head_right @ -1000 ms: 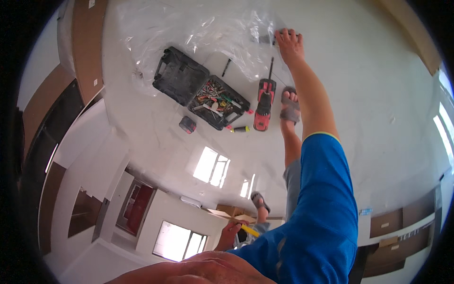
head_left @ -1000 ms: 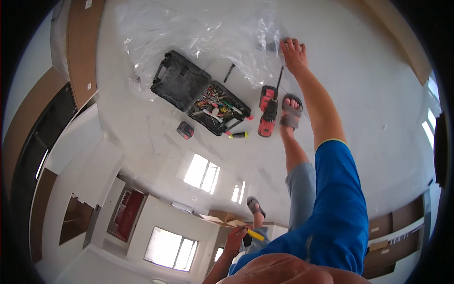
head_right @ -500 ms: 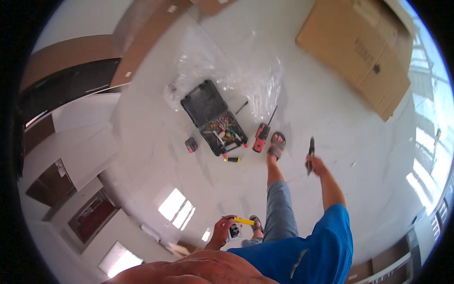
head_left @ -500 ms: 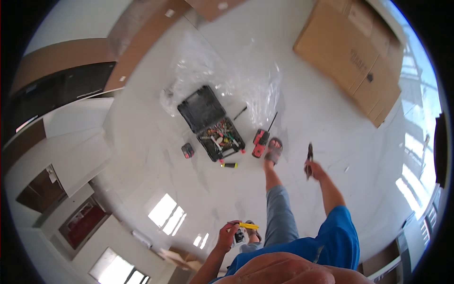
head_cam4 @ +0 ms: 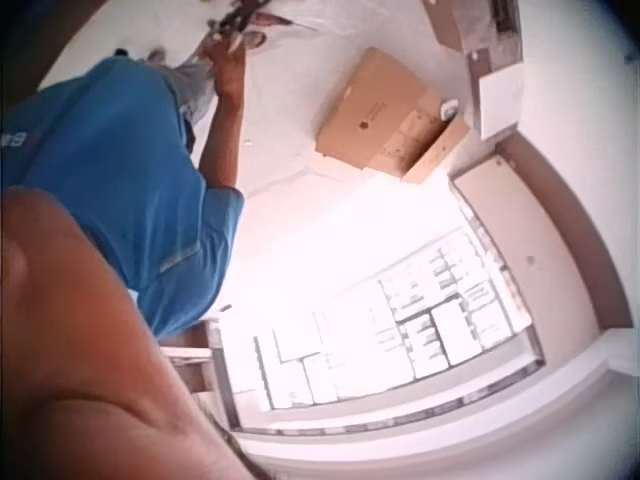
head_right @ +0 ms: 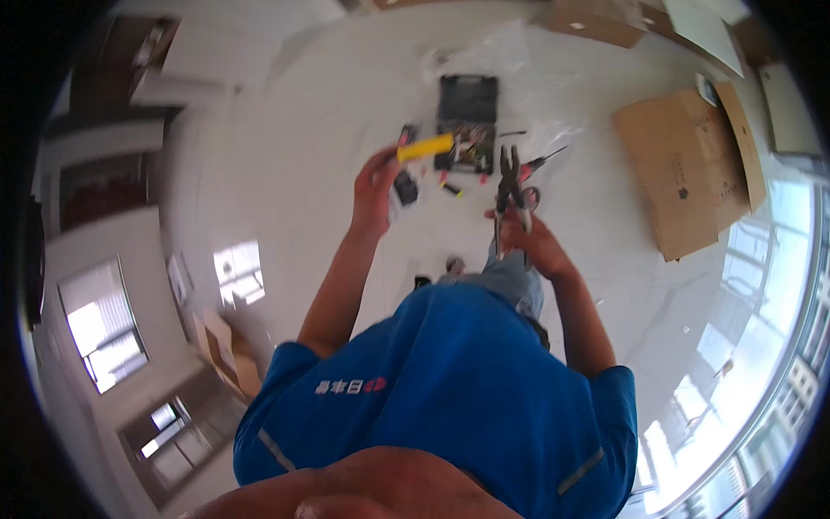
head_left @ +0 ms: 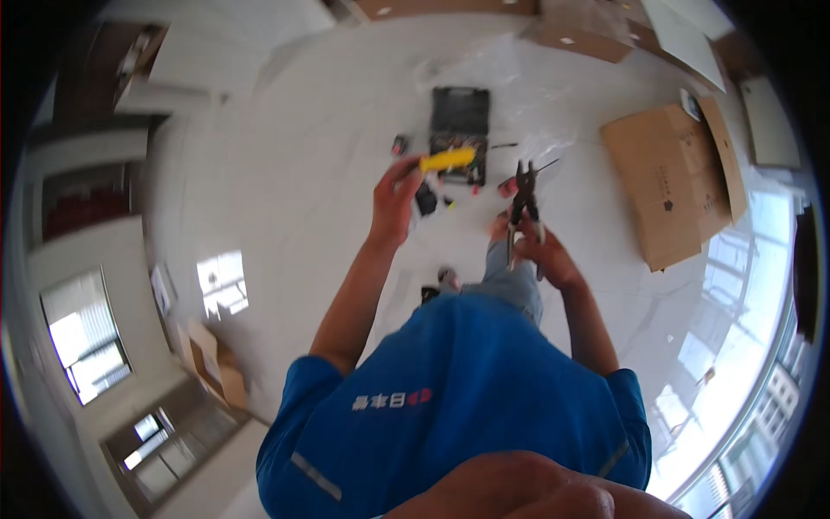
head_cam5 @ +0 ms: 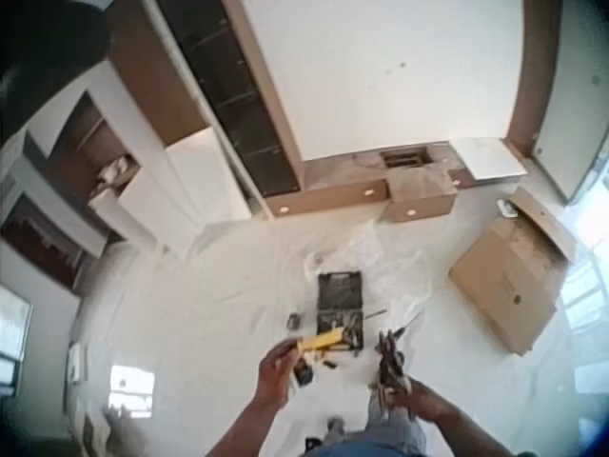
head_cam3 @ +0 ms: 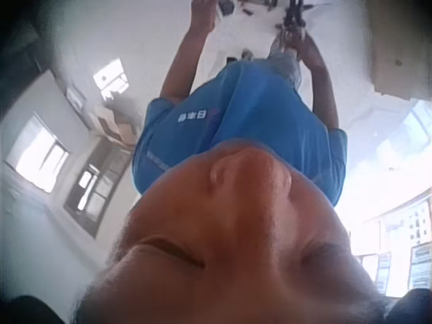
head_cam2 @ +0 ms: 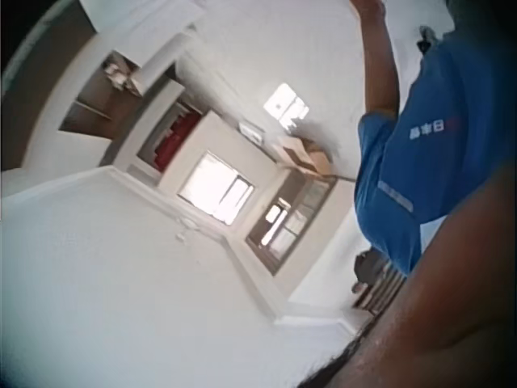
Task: The person disassembles an electrical switch plate using a screwdriver and modifies its components using pliers.
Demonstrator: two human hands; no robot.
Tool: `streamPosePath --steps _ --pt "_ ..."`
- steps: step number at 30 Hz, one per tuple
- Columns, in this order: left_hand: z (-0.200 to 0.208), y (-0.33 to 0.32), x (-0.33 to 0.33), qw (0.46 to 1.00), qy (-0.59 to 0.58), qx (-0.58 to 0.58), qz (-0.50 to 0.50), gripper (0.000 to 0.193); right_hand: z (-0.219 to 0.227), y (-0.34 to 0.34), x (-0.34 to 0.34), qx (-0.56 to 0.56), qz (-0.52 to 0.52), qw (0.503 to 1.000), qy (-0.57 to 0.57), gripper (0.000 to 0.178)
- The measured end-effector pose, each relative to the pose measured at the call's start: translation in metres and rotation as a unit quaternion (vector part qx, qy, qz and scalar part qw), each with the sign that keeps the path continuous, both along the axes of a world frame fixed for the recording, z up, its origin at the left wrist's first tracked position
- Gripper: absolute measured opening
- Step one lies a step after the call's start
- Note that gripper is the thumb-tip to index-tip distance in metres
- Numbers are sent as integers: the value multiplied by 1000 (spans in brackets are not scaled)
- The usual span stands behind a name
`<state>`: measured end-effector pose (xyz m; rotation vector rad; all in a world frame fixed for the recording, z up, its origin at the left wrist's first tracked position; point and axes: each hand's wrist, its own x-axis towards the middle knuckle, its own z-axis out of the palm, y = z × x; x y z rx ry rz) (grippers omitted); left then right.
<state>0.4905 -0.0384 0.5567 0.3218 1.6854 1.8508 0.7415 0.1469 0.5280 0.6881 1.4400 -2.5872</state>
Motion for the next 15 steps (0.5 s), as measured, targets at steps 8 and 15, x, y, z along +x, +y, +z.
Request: streamPosePath --steps 8,15 --pt "84 -173 56 991 102 -42 69 27 124 -160 -25 87 229 969 30 42" --pt "99 -228 87 872 435 -150 164 27 149 -188 -42 116 391 908 101 47"
